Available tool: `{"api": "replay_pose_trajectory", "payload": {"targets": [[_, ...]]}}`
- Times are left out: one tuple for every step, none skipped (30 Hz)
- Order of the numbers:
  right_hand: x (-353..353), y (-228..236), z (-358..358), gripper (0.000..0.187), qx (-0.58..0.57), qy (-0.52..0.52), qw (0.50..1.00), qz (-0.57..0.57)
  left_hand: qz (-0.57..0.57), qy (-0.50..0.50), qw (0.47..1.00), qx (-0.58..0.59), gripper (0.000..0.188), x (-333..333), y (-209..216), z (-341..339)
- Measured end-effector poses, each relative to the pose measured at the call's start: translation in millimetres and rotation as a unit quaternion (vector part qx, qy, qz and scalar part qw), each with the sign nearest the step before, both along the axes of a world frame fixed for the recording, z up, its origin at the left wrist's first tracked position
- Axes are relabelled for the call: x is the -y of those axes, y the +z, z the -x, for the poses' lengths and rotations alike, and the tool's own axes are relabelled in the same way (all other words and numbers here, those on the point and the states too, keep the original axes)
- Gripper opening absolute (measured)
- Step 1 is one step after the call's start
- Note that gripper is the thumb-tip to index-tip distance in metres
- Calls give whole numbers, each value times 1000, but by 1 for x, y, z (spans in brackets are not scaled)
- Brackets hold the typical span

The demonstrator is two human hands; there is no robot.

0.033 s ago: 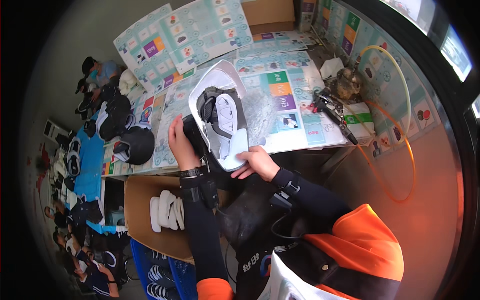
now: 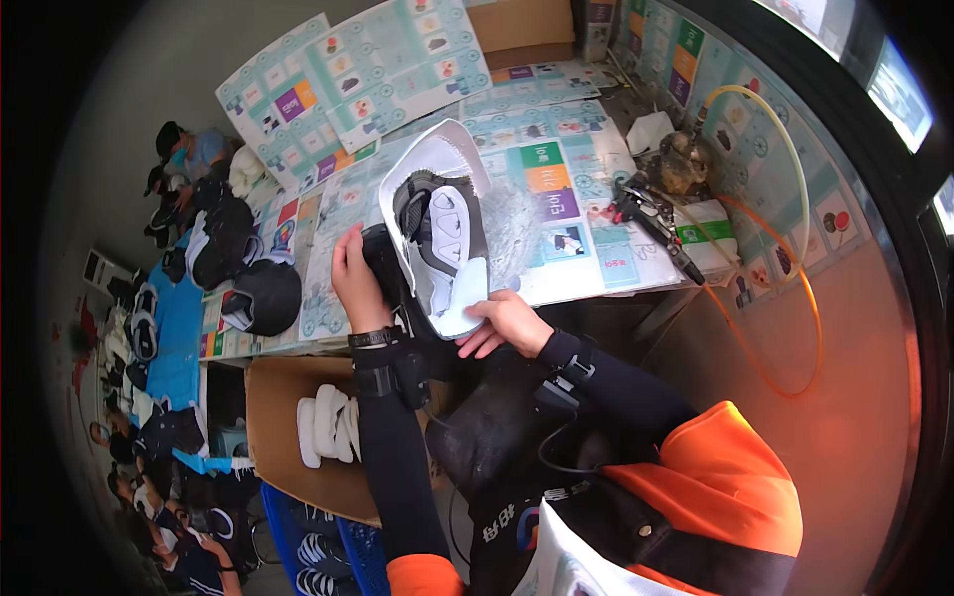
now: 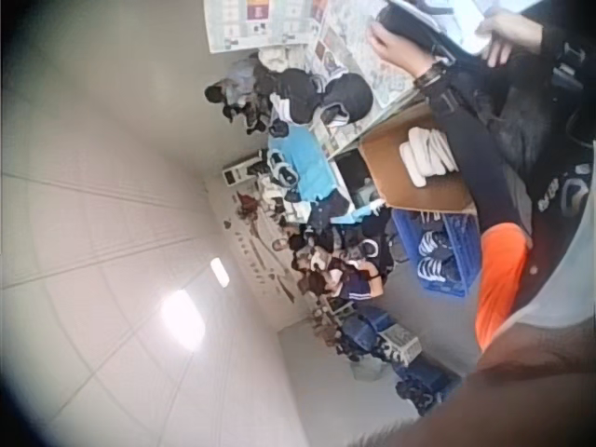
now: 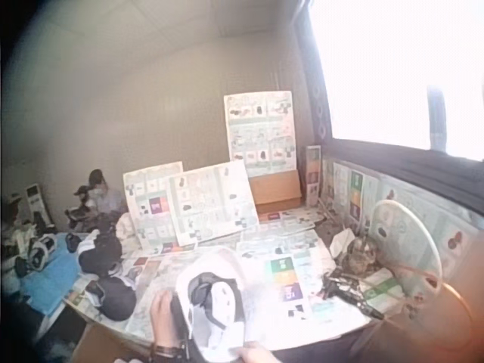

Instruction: The person takes a shoe upper from a box, places it on a workspace, and uses a handheld glue gun to apply adhesive to the bottom edges. They then place the glued component onto a surface to dry before moving to a separate area to unscrew the cap of a large metal container and dip a small brush into it.

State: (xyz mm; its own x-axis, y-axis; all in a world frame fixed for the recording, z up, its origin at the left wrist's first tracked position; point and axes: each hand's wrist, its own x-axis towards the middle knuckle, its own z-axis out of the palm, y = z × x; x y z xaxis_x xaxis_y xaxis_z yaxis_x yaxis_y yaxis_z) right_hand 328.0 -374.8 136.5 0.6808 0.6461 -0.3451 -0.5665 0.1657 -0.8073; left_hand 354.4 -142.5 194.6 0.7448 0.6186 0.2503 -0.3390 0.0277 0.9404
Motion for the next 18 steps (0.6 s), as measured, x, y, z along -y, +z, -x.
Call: {"api": "replay_pose_trajectory", "payload": {"targets": [[8,1,-8,40,-1,33,999,13,5,-39,999,-10,24,0,1,-16],[17,-2,-18,40,-2,25,1000,15,21,-54,998,-38,24,0,-5,-32],[29,-4,-30,39,39,85,995,40,34,-67,995,-63,25,0,-10,-49],[44,-5,-40,39,80,145,984,64,29,-93,991,-91,27,0,-15,-65],[61,1,-44,38,142,135,973,123,70,-119,982,-129,28,-1,-23,-80],[78,4,-48,33,239,67,958,142,80,-106,981,-144,29,-6,-36,-93],[95,8,-57,26,382,-29,899,213,90,-91,979,-159,29,-14,-51,-105],[119,7,-71,22,533,-156,776,299,86,-89,979,-163,32,-12,-61,-119],[147,15,-82,21,567,-213,699,380,86,-95,978,-166,32,-8,-64,-129],[174,14,-93,25,613,-240,599,456,53,-80,979,-178,32,-3,-63,-137],[195,7,-106,31,608,-236,526,546,19,-63,979,-191,32,0,-64,-144],[206,3,-112,43,577,-219,513,597,-25,-64,978,-199,29,-14,-71,-148],[214,-6,-119,50,536,-186,514,643,-23,-60,978,-198,29,-19,-76,-150],[225,-22,-130,45,538,-169,508,651,-41,-35,979,-196,28,-19,-82,-155],[229,-26,-136,39,540,-153,503,657,-60,-11,979,-195,27,-17,-83,-159],[232,-31,-141,39,539,-154,504,657,-61,-11,979,-195,27,-19,-83,-161],[235,-31,-141,40,548,-132,488,666,-84,-8,974,-211,27,-17,-82,-163],[236,-30,-142,40,556,-109,473,674,-107,-5,968,-228,28,-16,-81,-164]]}}
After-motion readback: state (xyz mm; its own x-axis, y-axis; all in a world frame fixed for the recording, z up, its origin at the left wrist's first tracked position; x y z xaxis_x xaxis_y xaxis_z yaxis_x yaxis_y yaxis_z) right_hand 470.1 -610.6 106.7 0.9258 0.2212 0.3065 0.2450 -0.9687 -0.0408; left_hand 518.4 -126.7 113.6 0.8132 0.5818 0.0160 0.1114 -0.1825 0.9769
